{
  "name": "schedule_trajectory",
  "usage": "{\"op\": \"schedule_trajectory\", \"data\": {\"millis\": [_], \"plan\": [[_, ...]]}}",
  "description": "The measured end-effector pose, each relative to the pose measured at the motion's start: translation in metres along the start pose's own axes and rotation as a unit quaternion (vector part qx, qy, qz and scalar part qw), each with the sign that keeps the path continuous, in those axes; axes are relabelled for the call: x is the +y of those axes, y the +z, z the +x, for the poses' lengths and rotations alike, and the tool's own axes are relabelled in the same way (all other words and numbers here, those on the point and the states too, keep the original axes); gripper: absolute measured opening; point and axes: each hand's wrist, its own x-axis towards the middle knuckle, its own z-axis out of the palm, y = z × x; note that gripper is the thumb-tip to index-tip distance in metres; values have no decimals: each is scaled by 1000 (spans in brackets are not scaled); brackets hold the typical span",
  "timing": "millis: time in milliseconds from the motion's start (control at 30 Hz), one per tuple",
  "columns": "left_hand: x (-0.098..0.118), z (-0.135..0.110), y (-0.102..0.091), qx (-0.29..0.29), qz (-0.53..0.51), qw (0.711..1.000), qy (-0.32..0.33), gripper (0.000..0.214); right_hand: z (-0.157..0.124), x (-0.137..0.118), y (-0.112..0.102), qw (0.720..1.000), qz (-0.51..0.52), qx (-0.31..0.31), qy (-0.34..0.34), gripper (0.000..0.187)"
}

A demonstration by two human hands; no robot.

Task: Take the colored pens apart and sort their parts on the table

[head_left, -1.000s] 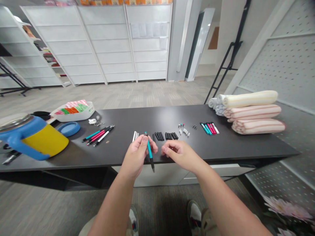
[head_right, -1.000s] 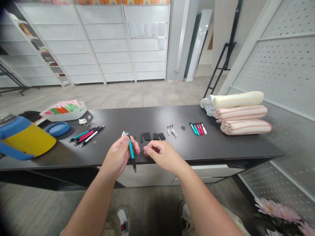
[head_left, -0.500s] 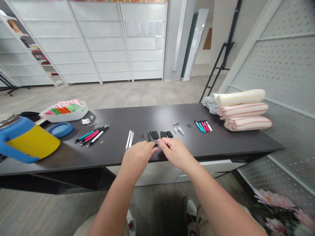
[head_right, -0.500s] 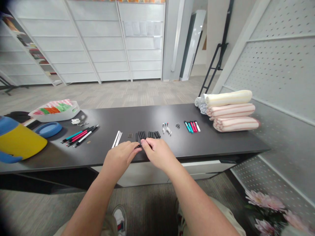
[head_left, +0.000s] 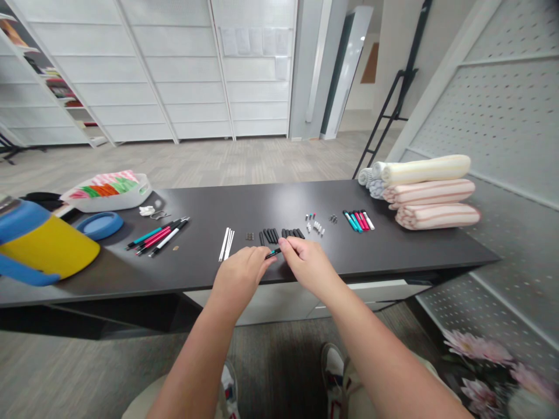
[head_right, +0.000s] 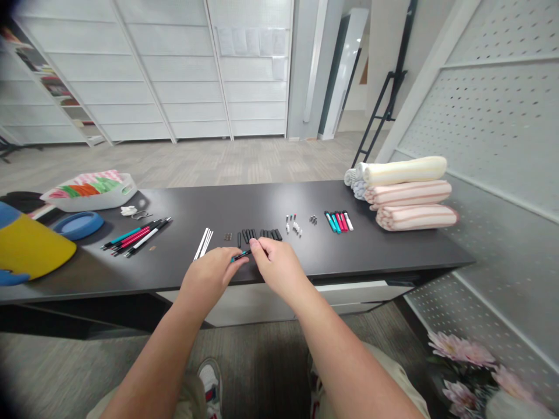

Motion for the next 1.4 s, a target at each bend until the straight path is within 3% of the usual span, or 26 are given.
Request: {"op": "schedule_trajectory", "data": {"millis": [233,533,800,933,1033,1267,1400], "plan": [[-2,2,-1,-3,-26,1000,-2,27,-3,2,-2,1000,0,20,-8,47],[-5,2,-1,-31,34,999,21,33,-5,2,-7,999,-35,10,-40,37],[-1,5,-6,-73,53,996,4,31,-5,15,-28,991,75,-94,57,22],[-1,6,-8,-79,49,996,6,31,-5,22,-27,985,121,-96,71,19],[-1,8,-8,-79,45,996,9,32,-5,23,-28,986,113,-91,86,28],[-2,8,-6,-74,29,997,15,33,-5,26,-29,982,129,-108,87,20],[-3,7,-4,-76,31,997,14,30,-5,27,-28,981,129,-105,104,26]]}}
